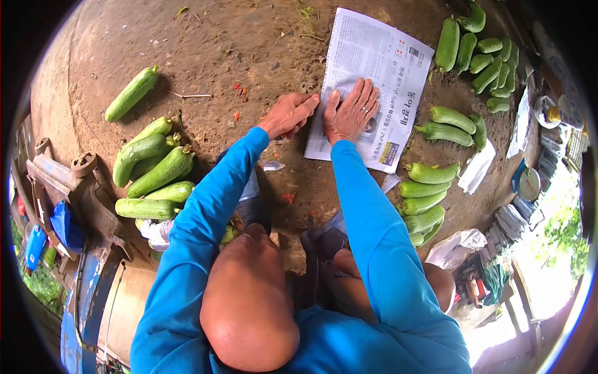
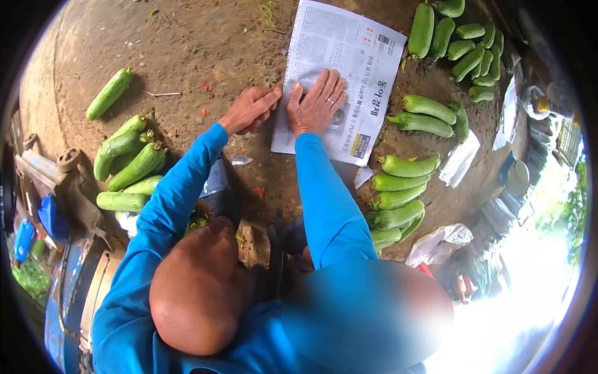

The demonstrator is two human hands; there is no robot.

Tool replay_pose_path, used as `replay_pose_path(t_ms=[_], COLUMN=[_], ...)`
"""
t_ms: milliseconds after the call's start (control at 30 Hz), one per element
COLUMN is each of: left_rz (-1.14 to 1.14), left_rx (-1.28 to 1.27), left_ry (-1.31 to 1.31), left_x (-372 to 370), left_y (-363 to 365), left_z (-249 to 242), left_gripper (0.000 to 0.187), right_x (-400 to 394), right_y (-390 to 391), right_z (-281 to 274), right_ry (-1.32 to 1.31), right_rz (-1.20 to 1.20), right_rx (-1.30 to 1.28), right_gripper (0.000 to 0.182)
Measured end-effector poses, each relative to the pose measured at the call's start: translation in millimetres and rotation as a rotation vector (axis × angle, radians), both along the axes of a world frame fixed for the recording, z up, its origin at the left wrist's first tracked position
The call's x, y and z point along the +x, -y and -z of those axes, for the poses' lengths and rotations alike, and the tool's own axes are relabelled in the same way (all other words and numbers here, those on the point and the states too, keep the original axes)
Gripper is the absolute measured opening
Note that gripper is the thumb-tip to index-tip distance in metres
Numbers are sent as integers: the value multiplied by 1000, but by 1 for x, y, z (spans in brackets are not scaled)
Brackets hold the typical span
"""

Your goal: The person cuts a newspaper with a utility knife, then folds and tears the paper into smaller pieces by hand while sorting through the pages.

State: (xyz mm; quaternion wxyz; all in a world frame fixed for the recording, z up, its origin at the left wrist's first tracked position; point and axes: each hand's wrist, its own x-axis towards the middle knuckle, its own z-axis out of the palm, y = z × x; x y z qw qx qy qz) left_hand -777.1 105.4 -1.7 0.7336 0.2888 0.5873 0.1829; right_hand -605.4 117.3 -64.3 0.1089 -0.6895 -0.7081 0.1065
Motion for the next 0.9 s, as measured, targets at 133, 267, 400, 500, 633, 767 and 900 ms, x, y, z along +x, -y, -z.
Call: replay_pose_path(t_ms=[133, 267, 400, 500, 633, 767, 900], left_rz=[-30, -62, -79, -116, -72, -55, -63], left_rx=[-42, -65, -25, -62, -45, -44, -8], left_ry=[-51, -37, -16, 32, -19, -7, 24], left_x=[-1, -1, -1, -1, -4, -6, -8], left_y=[-6, -9, -13, -13, -22, -30, -43], left_z=[-4, 4, 0, -1, 8, 4, 8], left_gripper=[49, 48, 49, 49, 49, 50, 50], right_x=[-1, -1, -1, 0, -1, -1, 0], right_y=[1, 0, 1, -2, 0, 0, 1], right_z=[1, 2, 3, 3, 0, -2, -3], right_ry=[13, 38, 38, 14, 19, 8, 29], right_rz=[-4, -16, -17, -23, -26, -33, -29], right_rx=[-5, -2, -6, -8, -35, -46, -68], right_gripper=[76, 78, 79, 80, 81, 82, 82])
